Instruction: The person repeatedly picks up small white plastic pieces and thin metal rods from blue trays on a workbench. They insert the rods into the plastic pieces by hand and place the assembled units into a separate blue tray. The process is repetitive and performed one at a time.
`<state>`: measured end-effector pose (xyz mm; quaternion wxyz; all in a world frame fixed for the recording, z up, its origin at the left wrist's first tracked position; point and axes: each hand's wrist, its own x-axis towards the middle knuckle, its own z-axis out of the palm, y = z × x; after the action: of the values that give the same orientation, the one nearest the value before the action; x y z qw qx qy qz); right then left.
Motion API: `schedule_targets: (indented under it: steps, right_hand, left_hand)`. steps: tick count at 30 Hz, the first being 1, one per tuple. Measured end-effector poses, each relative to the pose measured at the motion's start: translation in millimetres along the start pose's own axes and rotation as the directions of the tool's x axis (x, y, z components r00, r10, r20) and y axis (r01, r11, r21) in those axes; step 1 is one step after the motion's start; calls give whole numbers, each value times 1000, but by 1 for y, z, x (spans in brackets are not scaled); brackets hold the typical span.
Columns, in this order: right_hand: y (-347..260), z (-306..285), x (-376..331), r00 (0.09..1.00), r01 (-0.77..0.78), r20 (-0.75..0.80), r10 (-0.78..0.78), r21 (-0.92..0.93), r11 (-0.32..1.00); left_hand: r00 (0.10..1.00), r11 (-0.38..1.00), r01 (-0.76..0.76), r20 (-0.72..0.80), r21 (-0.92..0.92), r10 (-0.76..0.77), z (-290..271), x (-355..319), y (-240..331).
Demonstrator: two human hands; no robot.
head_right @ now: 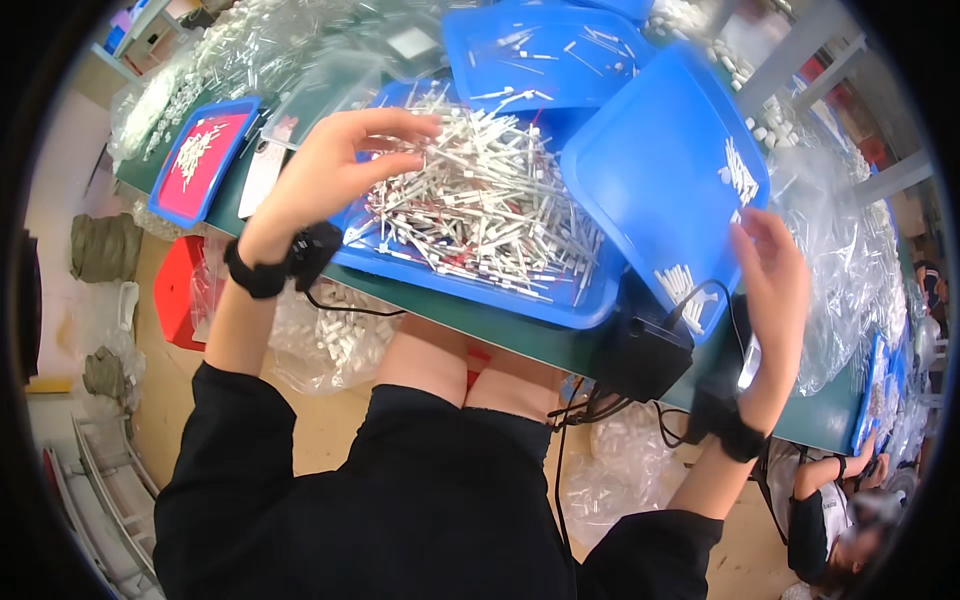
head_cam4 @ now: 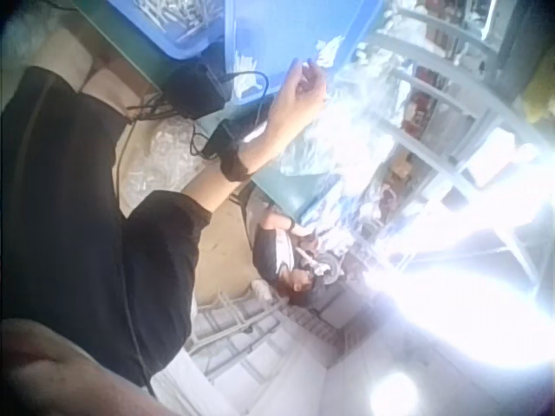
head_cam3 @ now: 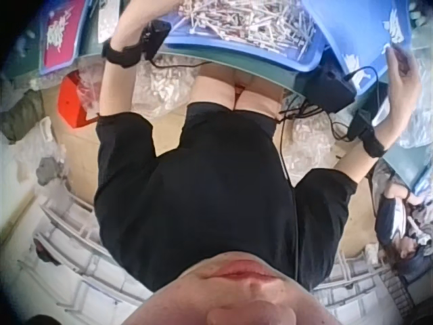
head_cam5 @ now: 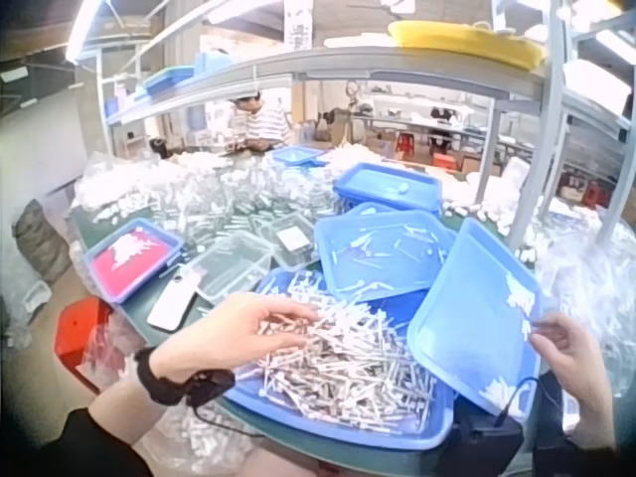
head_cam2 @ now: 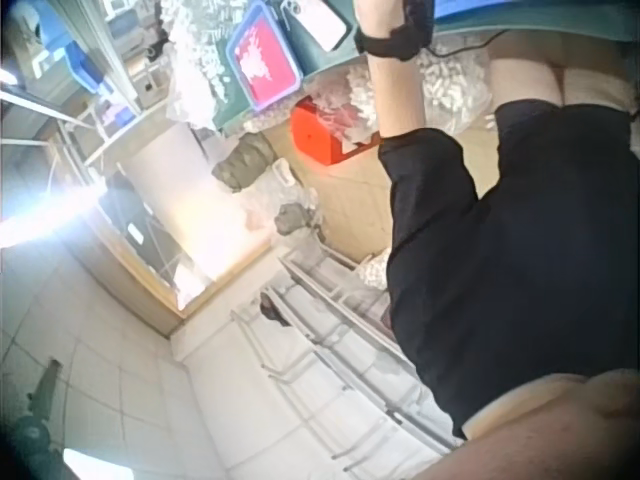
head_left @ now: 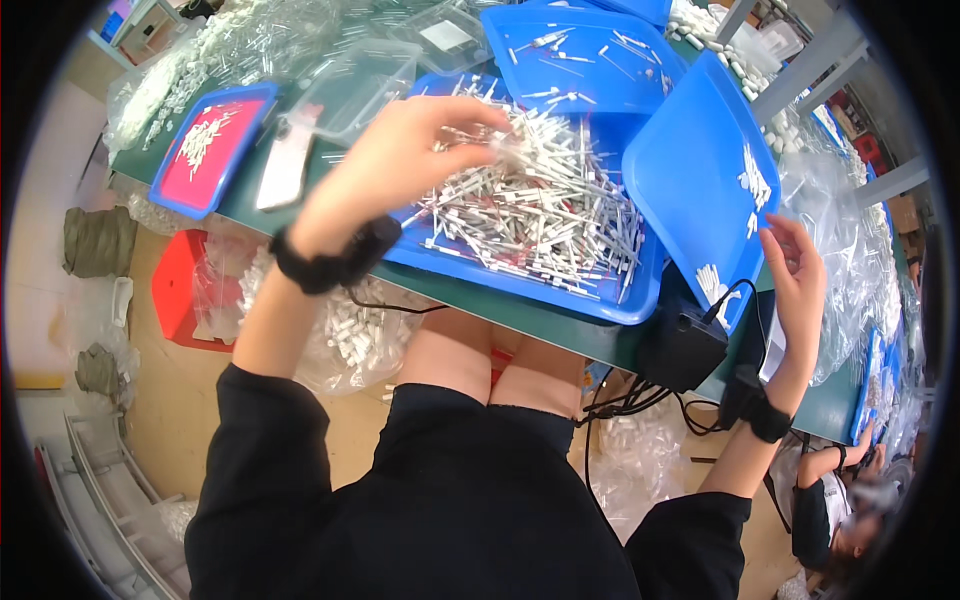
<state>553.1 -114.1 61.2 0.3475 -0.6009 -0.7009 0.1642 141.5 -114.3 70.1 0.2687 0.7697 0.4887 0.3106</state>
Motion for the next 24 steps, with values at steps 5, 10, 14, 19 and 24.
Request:
schedule_targets:
  steps: [5, 10, 14, 19, 24]
  right_hand:
    - [49, -9, -4, 976, -114, 125, 178, -400, 909]
    - [29, 8, -11, 962, -61, 184, 204, -581, 811]
    - [44, 11, -12, 899, -107, 312, 307, -524, 845]
    - [32, 7, -19, 894, -116, 393, 216, -264, 957]
    - [36, 6, -21, 897, -102, 395, 198, -250, 963]
  left_hand:
    - [988, 975, 69, -148, 212, -38, -70, 34, -70]
    - [887, 767, 460, -190, 447, -421, -85, 68, -168]
    - [841, 726, 538, -211, 429, -499, -66, 71, -190]
    - [802, 747, 595, -168, 296, -573, -71, 61, -194]
    - [824, 815, 562, -181, 142, -536, -61, 52, -177]
